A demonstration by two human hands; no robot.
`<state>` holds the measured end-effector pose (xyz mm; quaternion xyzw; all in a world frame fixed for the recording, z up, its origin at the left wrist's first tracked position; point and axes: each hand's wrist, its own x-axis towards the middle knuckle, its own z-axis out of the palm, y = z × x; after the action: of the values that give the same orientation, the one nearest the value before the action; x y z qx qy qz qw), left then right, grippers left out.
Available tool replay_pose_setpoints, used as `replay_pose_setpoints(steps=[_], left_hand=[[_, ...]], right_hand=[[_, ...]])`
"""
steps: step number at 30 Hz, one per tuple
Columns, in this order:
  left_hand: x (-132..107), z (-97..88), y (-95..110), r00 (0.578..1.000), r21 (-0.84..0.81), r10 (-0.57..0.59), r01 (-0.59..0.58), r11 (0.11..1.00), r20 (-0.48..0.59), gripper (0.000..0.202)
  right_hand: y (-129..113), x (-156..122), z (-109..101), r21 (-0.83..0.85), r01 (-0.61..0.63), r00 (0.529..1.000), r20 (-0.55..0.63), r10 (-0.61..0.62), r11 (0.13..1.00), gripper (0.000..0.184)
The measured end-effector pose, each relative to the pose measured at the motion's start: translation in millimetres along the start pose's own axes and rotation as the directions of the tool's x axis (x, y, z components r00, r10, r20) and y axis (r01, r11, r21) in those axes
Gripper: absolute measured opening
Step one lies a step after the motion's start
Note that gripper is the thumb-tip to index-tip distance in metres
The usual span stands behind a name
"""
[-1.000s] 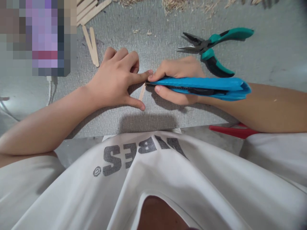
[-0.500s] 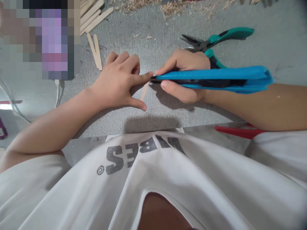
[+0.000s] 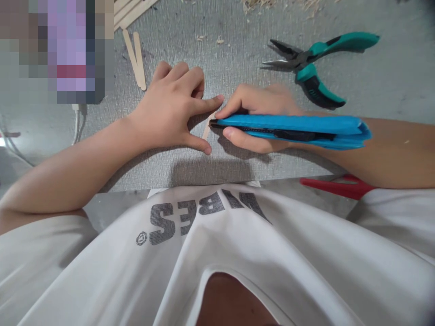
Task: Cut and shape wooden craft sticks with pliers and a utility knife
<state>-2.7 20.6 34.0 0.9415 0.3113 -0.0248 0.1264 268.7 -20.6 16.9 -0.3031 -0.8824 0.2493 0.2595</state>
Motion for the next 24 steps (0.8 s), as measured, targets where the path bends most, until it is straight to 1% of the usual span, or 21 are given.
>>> replay_pose_setpoints(steps=[2,5,7,11,15,18,21,24], left_hand=[[0.8,1.2,-0.4,1.0,0.008,-0.003,0.003,1.0,0.009,0.093],[2.3,4.7,-2.0,0.999,0.034,-0.011,0.01,0.999,0.03,0.098],[2.7,6.6,-2.9,1.0,0.043,-0.01,0.009,0.999,0.023,0.101],[2.1,6.7,-3.3,1.0,0.051,-0.002,0.002,0.999,0.006,0.103],[1.8,6.3,-4.3,1.0,0.059,0.003,-0.003,0.998,0.014,0.104],[1.9,8.5,-6.2,1.0,0.054,0.018,-0.018,0.998,-0.001,0.106],[1.9,10.9,-7.7,0.999,0.045,0.038,-0.037,0.998,-0.032,0.108],[1.7,11.7,-7.8,0.999,0.062,0.032,-0.031,0.998,-0.022,0.108]], right_hand=[[-0.3,0.8,-0.4,-0.008,0.002,1.0,0.011,-0.002,1.0,0.032],[-0.5,1.5,-1.4,-0.035,0.009,0.999,0.036,-0.008,0.999,0.041],[-0.2,1.9,-2.3,-0.042,0.009,0.998,0.056,-0.006,0.999,0.042],[1.1,2.4,-2.2,-0.016,0.01,0.997,0.083,-0.009,1.0,0.035],[2.7,2.5,-0.2,-0.01,0.028,0.997,0.078,-0.027,1.0,0.03],[3.6,2.1,0.3,-0.001,0.049,0.996,0.071,-0.049,0.999,0.028],[3.9,1.4,-0.1,-0.014,0.04,0.997,0.062,-0.039,0.999,0.028],[3.8,0.8,-0.3,-0.022,0.026,0.997,0.068,-0.024,0.999,0.028]])
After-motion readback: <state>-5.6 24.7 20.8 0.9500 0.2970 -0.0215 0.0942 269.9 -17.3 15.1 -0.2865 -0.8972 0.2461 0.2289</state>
